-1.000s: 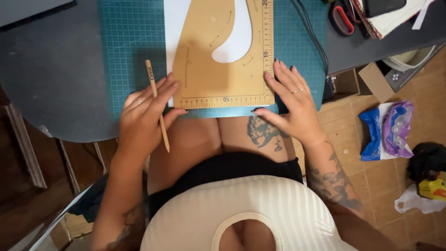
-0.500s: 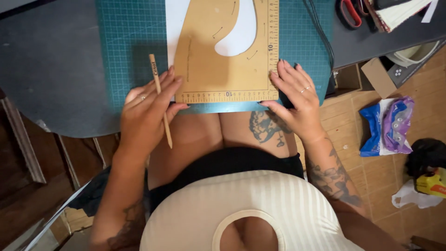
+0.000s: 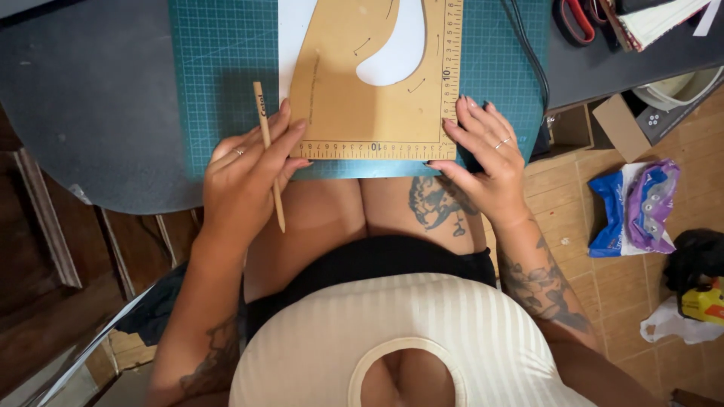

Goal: Drafting patterns on paper using a French curve ruler and a pencil

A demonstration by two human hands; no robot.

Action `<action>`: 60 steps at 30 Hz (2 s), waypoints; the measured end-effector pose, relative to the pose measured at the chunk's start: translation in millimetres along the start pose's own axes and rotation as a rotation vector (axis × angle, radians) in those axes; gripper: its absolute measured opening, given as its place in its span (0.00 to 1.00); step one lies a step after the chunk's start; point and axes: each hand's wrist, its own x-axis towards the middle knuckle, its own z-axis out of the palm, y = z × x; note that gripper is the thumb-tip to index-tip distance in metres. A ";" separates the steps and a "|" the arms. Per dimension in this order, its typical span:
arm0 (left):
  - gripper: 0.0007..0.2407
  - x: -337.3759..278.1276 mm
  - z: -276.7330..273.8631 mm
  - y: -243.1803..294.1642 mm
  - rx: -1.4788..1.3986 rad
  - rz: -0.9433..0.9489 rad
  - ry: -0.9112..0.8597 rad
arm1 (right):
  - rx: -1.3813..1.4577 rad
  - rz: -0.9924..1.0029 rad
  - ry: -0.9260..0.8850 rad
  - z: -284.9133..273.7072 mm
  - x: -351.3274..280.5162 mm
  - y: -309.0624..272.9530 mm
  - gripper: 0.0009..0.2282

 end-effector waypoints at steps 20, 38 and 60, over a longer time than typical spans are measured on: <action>0.20 2.7 26.3 16.0 0.003 0.014 0.137 | 0.111 0.044 0.143 -14.1 3.1 8.4 0.25; 0.10 16.1 33.2 32.8 -0.120 -0.029 0.264 | 0.251 0.154 0.211 -8.4 -9.0 16.2 0.20; 0.09 14.7 34.5 31.6 -0.116 0.059 0.255 | 0.215 0.140 0.260 -0.7 -11.8 12.0 0.15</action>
